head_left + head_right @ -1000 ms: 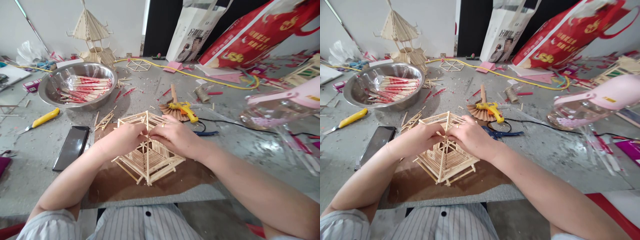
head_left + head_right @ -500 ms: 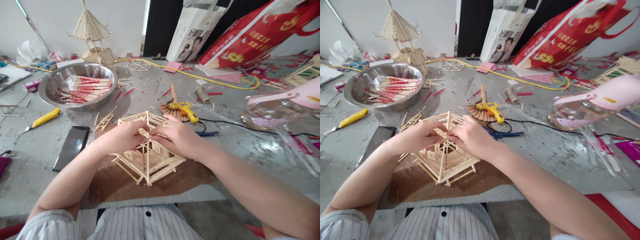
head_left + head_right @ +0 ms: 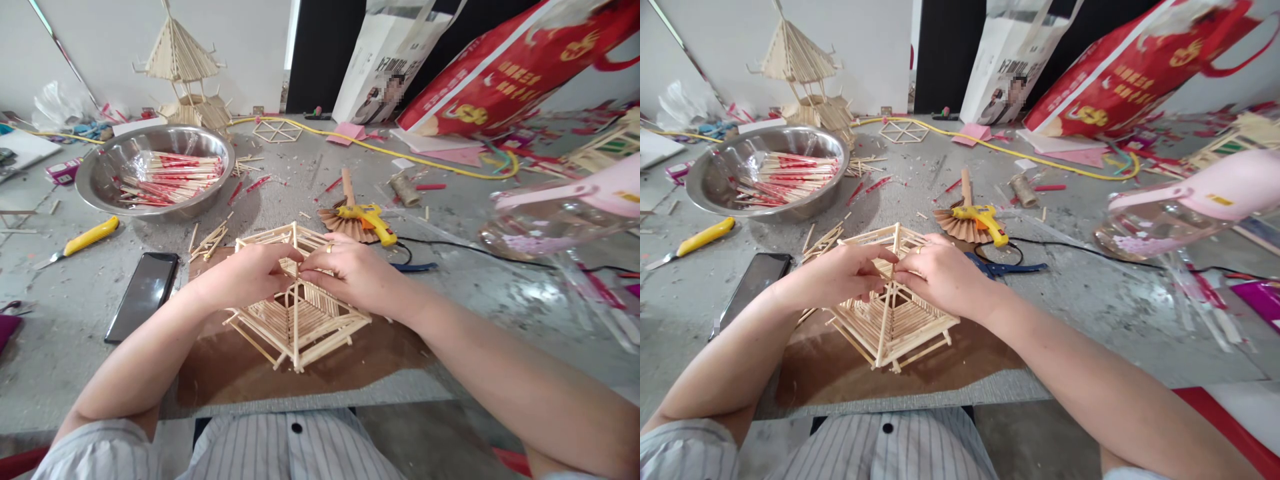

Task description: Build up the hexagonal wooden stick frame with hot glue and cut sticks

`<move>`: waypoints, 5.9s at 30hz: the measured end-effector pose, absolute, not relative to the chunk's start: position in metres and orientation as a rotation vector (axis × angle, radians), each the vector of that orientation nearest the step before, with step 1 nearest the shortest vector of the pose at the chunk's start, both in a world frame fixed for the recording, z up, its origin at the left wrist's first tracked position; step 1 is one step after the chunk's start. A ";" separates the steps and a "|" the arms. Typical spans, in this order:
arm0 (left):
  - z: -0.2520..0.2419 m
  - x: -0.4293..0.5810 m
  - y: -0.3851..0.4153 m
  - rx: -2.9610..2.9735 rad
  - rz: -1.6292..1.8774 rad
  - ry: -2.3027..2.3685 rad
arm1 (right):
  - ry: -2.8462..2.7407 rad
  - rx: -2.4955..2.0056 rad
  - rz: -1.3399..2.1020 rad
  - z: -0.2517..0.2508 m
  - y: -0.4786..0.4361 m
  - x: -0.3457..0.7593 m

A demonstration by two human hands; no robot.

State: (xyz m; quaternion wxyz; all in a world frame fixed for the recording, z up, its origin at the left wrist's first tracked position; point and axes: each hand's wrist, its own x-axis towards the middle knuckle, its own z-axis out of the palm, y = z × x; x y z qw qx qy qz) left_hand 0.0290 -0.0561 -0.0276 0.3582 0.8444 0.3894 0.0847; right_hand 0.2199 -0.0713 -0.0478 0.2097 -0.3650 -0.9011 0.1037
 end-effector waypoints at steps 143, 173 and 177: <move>-0.027 0.034 -0.062 2.395 0.143 1.057 | -2.533 -0.855 -0.152 -0.058 -0.070 0.223; -0.026 0.031 -0.062 2.345 0.306 0.974 | -2.541 -0.802 -0.224 -0.056 -0.071 0.220; -0.026 0.031 -0.062 2.324 0.303 0.968 | -2.542 -0.818 -0.195 -0.055 -0.071 0.220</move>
